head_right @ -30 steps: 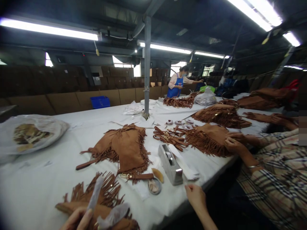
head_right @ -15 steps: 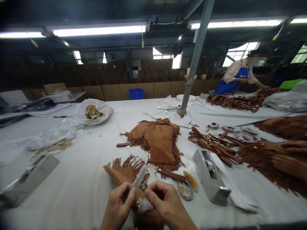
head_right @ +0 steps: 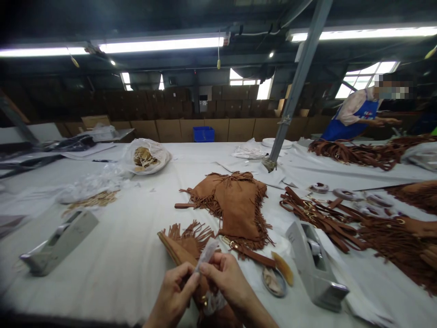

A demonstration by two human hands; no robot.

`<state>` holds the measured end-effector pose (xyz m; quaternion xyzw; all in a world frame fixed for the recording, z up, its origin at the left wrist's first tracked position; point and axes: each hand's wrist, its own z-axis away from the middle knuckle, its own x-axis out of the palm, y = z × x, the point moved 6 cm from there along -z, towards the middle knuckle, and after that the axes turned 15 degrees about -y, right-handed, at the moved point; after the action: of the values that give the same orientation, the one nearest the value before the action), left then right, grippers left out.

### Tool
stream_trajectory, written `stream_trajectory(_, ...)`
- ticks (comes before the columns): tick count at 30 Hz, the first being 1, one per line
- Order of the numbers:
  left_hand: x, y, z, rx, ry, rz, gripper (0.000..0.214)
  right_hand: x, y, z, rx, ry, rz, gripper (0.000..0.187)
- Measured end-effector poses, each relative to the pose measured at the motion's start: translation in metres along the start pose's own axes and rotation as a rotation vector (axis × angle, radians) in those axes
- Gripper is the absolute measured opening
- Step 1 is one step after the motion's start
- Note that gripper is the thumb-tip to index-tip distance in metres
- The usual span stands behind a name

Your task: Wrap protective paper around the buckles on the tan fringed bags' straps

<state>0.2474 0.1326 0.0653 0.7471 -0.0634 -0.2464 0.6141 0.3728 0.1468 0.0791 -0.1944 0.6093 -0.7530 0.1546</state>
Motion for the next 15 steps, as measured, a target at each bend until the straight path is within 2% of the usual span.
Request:
stream_trajectory(5,0.003,-0.009,0.005,-0.029,0.233,0.11,0.031,0.0,0.005,-0.006,-0.017,0.138,-0.004,0.034)
stream_trajectory(7,0.004,-0.011,0.007,-0.032,0.314,0.125,0.031,0.001,0.007,-0.009,-0.005,0.156,-0.009,0.034)
stream_trajectory(9,0.003,-0.006,0.007,0.029,0.357,0.092,0.035,0.001,0.007,-0.011,0.011,0.152,0.001,0.036)
stream_trajectory(12,-0.004,0.004,0.006,0.074,0.359,0.027,0.031,-0.004,0.005,-0.008,0.01,0.175,0.12,0.04)
stream_trajectory(15,-0.012,0.006,0.008,-0.052,0.216,0.274,0.026,-0.01,0.003,-0.011,-0.017,0.204,0.396,0.04)
